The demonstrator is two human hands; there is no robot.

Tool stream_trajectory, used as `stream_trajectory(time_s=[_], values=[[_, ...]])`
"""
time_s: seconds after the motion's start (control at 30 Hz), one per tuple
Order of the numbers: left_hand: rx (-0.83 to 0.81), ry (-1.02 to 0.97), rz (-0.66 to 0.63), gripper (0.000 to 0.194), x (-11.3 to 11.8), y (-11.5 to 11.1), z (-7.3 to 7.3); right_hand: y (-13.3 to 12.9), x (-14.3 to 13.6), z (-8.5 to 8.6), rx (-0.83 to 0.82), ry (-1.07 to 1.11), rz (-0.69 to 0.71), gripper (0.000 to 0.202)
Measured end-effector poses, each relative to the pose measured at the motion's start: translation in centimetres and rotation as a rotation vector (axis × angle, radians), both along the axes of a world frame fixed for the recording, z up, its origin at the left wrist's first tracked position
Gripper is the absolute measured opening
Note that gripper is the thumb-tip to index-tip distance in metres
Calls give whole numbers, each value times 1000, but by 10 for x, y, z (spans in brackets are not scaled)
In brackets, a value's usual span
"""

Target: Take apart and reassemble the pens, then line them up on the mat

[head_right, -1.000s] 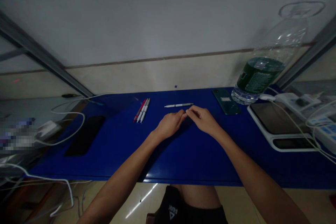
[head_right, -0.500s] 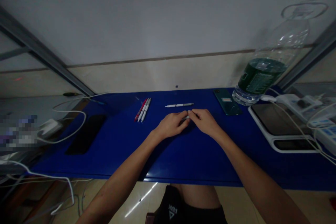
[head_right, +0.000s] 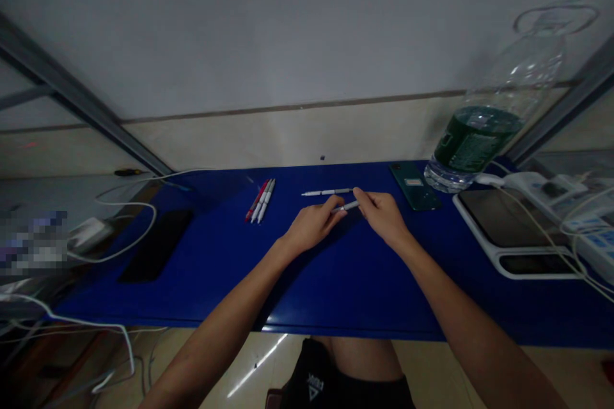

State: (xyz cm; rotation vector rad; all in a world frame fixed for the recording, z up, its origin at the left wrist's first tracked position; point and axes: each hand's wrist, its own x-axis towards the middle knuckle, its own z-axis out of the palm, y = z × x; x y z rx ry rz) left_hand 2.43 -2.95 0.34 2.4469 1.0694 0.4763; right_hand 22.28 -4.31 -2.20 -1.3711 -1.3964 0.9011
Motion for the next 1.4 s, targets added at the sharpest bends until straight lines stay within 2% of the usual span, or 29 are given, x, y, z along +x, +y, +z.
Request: stream_trajectory(time_s=[0.1, 0.23, 0.4, 0.5, 0.63, 0.8, 0.93, 1.03, 1.13, 1.2, 1.27, 1.4], values=[[-201, -287, 31, 35, 2, 6, -4, -3, 0, 9, 5, 147, 91, 52], [-524, -722, 122, 34, 6, 11, -6, -8, -4, 16, 133, 38, 171, 33], [-695, -967, 229, 25, 4, 13, -3, -13, -9, 19, 220, -191, 269, 19], [-786, -1041, 185, 28, 3, 13, 2, -16, -12, 22, 288, -239, 344, 29], [-906, -1076, 53, 34, 3, 9, 10, -17, -14, 22, 308, -111, 352, 37], [-1021, -1095, 45, 34, 1, 6, 13, -13, -11, 16, 202, 227, 164, 30], [-1005, -1078, 67, 43, -3, 10, 7, -8, -7, 18, 242, 537, 47, 26], [-953, -946, 95, 44, -4, 12, 3, -4, -1, 20, 236, 640, -18, 24], [-910, -791, 51, 43, -1, 9, 1, -1, 4, 21, 206, 719, -81, 24], [-903, -715, 3, 42, 1, 6, 0, -1, 6, 22, 145, 761, -46, 32], [-913, -665, -39, 42, 4, 3, -1, -2, 7, 24, 65, 799, 47, 41], [-912, -620, -62, 40, 7, 0, -2, -6, 7, 29, -35, 854, 190, 49]])
